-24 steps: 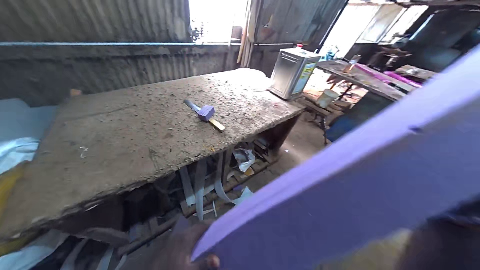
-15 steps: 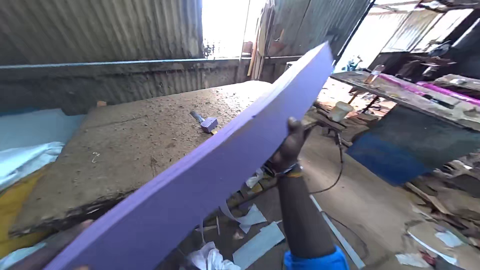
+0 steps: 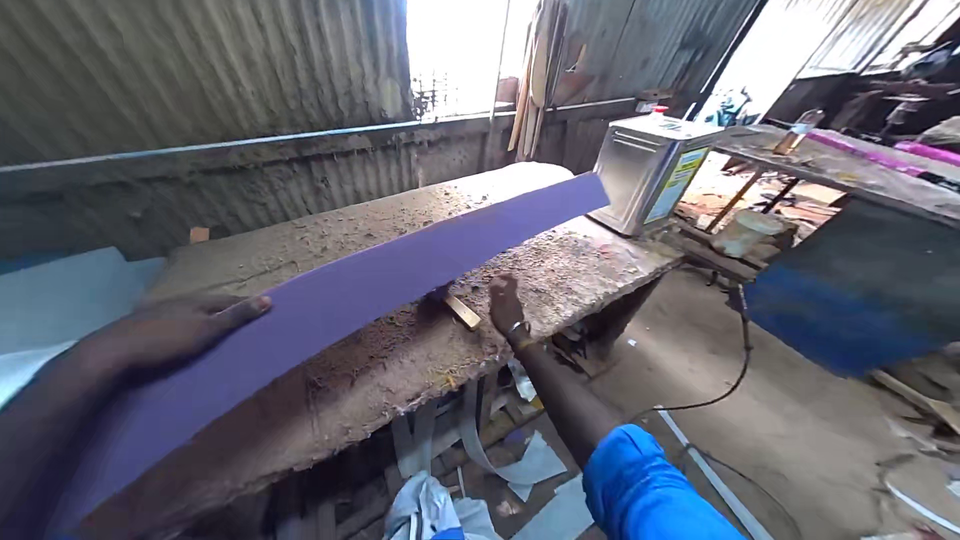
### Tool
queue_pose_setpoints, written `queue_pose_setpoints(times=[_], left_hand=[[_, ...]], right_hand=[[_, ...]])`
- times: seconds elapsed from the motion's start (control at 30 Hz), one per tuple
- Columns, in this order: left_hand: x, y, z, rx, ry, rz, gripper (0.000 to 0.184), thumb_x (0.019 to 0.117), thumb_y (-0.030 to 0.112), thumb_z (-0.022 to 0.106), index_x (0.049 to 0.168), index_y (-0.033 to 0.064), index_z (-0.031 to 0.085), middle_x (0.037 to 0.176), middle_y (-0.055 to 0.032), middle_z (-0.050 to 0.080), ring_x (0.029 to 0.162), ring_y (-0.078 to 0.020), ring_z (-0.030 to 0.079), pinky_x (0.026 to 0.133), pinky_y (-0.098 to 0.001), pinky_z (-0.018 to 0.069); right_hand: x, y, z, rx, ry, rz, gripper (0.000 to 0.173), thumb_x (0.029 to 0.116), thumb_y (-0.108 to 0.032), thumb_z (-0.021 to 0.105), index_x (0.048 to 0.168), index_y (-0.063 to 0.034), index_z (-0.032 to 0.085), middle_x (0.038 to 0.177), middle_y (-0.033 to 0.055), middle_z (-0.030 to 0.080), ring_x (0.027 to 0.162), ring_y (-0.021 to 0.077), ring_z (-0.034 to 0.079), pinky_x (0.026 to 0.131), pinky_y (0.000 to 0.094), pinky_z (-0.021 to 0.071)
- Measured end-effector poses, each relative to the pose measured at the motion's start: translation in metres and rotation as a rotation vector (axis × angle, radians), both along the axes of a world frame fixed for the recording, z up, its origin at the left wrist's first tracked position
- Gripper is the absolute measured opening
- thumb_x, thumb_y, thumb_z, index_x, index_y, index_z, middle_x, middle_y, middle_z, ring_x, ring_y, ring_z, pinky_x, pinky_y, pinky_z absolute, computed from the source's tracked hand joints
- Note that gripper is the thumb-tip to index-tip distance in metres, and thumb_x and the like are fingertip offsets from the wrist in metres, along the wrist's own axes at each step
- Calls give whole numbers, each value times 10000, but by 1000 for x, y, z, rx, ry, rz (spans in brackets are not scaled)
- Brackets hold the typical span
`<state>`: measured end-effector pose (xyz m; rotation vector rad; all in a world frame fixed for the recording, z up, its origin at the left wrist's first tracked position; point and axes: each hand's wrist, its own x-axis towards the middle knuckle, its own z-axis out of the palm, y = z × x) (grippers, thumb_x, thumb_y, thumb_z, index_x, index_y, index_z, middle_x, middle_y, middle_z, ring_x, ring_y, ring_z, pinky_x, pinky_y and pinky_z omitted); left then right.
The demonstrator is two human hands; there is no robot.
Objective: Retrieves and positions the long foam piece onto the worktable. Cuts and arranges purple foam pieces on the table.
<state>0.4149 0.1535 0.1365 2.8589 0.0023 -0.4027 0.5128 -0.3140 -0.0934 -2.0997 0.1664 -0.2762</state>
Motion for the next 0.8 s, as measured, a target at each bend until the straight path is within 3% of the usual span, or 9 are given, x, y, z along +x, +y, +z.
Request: queue_pose_setpoints(times=[0.07,0.1,0.17,0.33,0.47,0.53,0.67,0.73,0.8], left_hand=[[52,-7,-9,4,57,-9,697,1023,684,322,1313,175,699,1254,-165,701,1203,-369,642,1024,-657,461],[74,-8,-16,7,79,-11,737,1018,696,307,1278,139,712,1226,-185,705,1178,-380,650,1008,-664,466],[111,-1,-31,24,112,-16,804,1007,735,258,1219,121,731,1195,-181,716,1151,-375,665,988,-669,480],[159,53,-40,-106,89,65,803,1043,677,245,1244,40,690,1213,-230,689,1151,-408,649,980,-691,462],[172,70,-24,-127,62,128,828,1022,712,211,1350,70,618,1269,-243,658,1186,-429,630,978,-728,453],[183,76,-21,-124,34,114,818,1020,717,203,1403,105,587,1309,-232,645,1221,-427,615,996,-738,436],[194,77,-13,-198,-11,212,804,1020,719,244,1275,78,657,1159,-237,689,1055,-419,670,886,-734,478],[190,71,-7,-216,19,222,785,1048,662,233,1330,33,608,1232,-278,646,1129,-452,625,936,-745,430],[189,81,-24,-168,57,132,812,1057,656,178,1388,30,576,1307,-289,618,1212,-472,596,972,-758,416]], right_hand=[[12,25,-22,-385,218,97,597,973,-444,625,1469,-128,521,1354,205,621,1252,444,573,987,708,444],[16,40,-29,-501,308,113,680,919,-505,679,1489,-172,516,1395,188,601,1303,445,534,1014,732,404],[24,63,-41,-630,410,118,767,902,-550,680,1526,-158,468,1460,187,552,1368,445,477,1053,747,357],[60,78,-38,-769,414,182,510,955,-364,665,1356,-58,587,1342,245,576,1228,461,567,910,662,504],[58,80,-14,-657,347,323,578,947,-314,683,1447,-78,516,1339,242,559,1192,434,598,902,610,556],[36,78,-5,-646,290,337,580,987,-344,641,1481,-88,480,1338,231,568,1166,411,622,921,580,558],[-51,-2,9,-671,331,398,572,1044,-393,525,1535,-115,428,1414,212,541,1233,382,603,1001,555,534],[-122,-65,-5,-682,231,377,540,1028,-405,527,1504,-152,488,1372,196,579,1218,365,614,976,535,556],[-194,-107,-16,-673,153,268,542,1024,-385,491,1470,-78,522,1308,232,611,1190,393,621,975,552,545]])
